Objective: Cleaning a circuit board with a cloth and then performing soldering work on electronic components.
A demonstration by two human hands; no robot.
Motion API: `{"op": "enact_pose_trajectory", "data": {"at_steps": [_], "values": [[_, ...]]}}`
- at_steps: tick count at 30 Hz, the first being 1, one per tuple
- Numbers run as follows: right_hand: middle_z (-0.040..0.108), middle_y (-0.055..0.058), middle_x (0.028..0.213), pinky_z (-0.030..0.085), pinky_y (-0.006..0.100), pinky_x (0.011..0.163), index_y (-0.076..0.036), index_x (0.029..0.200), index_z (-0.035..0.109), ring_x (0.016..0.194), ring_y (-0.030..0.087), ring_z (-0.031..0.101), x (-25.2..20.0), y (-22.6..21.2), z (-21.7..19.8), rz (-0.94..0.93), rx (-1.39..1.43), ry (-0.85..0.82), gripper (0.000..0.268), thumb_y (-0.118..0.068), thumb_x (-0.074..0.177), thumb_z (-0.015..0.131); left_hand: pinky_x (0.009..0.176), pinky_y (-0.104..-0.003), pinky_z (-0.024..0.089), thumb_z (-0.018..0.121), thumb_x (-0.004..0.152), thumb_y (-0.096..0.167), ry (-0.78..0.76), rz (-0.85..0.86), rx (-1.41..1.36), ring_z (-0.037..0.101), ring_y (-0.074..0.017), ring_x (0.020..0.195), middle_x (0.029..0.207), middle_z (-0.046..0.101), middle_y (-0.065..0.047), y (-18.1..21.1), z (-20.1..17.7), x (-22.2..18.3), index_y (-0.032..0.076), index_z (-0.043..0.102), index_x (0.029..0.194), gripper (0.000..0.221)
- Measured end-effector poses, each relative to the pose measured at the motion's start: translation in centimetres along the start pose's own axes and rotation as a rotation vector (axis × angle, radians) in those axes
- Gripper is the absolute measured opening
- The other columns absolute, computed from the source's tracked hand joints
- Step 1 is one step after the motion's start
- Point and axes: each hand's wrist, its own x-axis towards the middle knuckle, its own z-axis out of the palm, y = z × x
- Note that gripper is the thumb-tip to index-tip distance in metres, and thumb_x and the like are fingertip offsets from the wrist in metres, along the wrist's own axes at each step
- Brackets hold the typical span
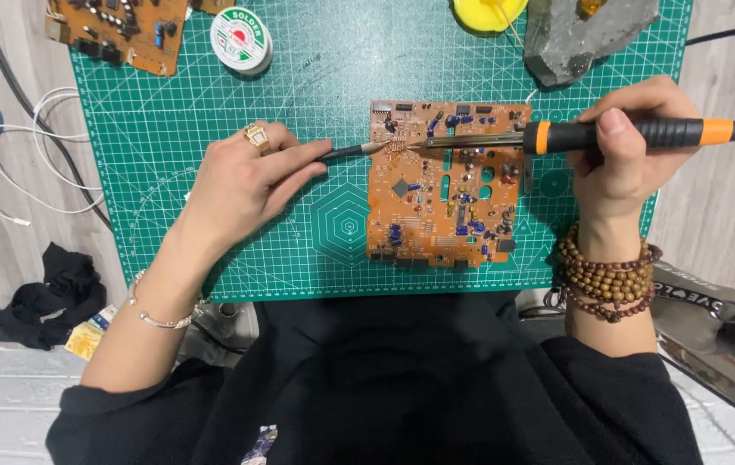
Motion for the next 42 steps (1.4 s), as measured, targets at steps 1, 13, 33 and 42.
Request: {"op": "enact_pose_trajectory", "data": {"at_steps": [1, 13, 33, 42], "values": [[0.053, 0.005, 0.072, 0.036, 0.025, 0.054, -0.003, 0.091, 0.055, 0.054, 0.013, 0.044, 0.0, -0.4, 0.2, 0.003, -0.004, 0.0, 0.026, -0.028, 0.096, 0.059, 0.056, -0.027, 0.044, 0.072, 0.095, 0.012, -0.002, 0.0, -0.005, 0.053, -0.0151, 0.064, 0.083, 0.062, -0.004, 0.1, -0.1, 0.2, 0.005, 0.078, 0.111, 0.019], [0.055, 0.005, 0.07, 0.04, 0.023, 0.046, -0.01, 0.097, 0.049, 0.047, 0.013, 0.047, 1.6, -1.1, 0.2, 0.105, 0.33, 0.001, 0.022, -0.029, 0.102, 0.058, 0.044, -0.025, 0.031, 0.074, 0.095, 0.006, 0.08, -0.063, -0.218, 0.042, -0.0117, 0.049, 0.072, 0.057, -0.006, 0.2, 1.1, 3.2, -0.003, 0.072, 0.109, 0.017], [0.046, 0.002, 0.067, 0.037, 0.024, 0.046, -0.011, 0.091, 0.045, 0.045, 0.012, 0.043, 1.3, 0.0, -2.4, -0.005, 0.336, -0.1, 0.017, -0.022, 0.103, 0.05, 0.054, -0.031, 0.039, 0.069, 0.101, 0.015, 0.002, -0.053, -0.097, 0.046, -0.0179, 0.056, 0.073, 0.054, -0.008, 2.1, -1.0, 3.0, -0.004, 0.07, 0.126, 0.032], [0.057, 0.012, 0.073, 0.046, 0.027, 0.055, -0.003, 0.096, 0.052, 0.055, 0.019, 0.054, 0.3, -0.2, -0.5, -0.007, 0.112, -0.083, 0.022, -0.025, 0.101, 0.057, 0.045, -0.027, 0.033, 0.074, 0.092, 0.005, -0.035, -0.112, -0.15, 0.041, -0.0126, 0.048, 0.068, 0.053, -0.004, 2.2, -1.0, -0.7, -0.003, 0.078, 0.109, 0.019]]}}
